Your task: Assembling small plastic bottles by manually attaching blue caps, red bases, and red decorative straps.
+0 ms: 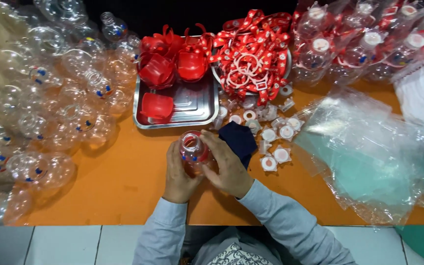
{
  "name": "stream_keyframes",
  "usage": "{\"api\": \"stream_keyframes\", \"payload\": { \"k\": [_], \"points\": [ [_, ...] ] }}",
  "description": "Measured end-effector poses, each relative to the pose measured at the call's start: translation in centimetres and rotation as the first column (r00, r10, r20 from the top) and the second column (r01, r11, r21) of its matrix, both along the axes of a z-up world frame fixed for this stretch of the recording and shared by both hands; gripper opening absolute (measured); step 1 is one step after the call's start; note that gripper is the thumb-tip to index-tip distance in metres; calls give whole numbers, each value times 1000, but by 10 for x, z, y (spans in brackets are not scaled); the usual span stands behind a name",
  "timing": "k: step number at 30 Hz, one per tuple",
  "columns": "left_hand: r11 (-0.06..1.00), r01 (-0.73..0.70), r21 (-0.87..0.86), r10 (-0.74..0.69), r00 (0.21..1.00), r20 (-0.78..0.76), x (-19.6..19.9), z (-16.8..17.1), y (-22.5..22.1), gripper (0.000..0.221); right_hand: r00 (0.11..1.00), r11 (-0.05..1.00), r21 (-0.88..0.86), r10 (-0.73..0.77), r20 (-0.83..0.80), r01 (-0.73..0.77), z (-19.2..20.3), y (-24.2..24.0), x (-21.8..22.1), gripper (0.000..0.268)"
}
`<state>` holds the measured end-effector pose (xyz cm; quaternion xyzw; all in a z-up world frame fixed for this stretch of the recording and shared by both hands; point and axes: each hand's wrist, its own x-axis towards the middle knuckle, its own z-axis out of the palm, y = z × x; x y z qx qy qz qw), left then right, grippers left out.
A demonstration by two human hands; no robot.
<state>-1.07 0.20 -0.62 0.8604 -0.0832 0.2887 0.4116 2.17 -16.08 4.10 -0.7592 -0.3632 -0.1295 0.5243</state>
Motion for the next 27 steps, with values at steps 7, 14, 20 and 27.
{"api": "stream_keyframes", "payload": {
  "k": [7,14,20,27],
  "points": [
    [999,12,-50,-12,1000,11,-1,-1,3,109,986,982,-104,-164,-26,160,12,-55,27,58],
    [990,13,-143,-17,1000,-22,-7,8,5,120,859,826,-237,-501,108,511,-21,-115,97,36],
    [969,14,-246,-6,999,33,-15,26,3,71,839,787,-313,-540,68,532,5,-107,154,36],
    [960,-60,-274,70,997,26,4,68,16,42,826,652,-511,-478,298,561,-2,-74,223,33]
  ]
}}
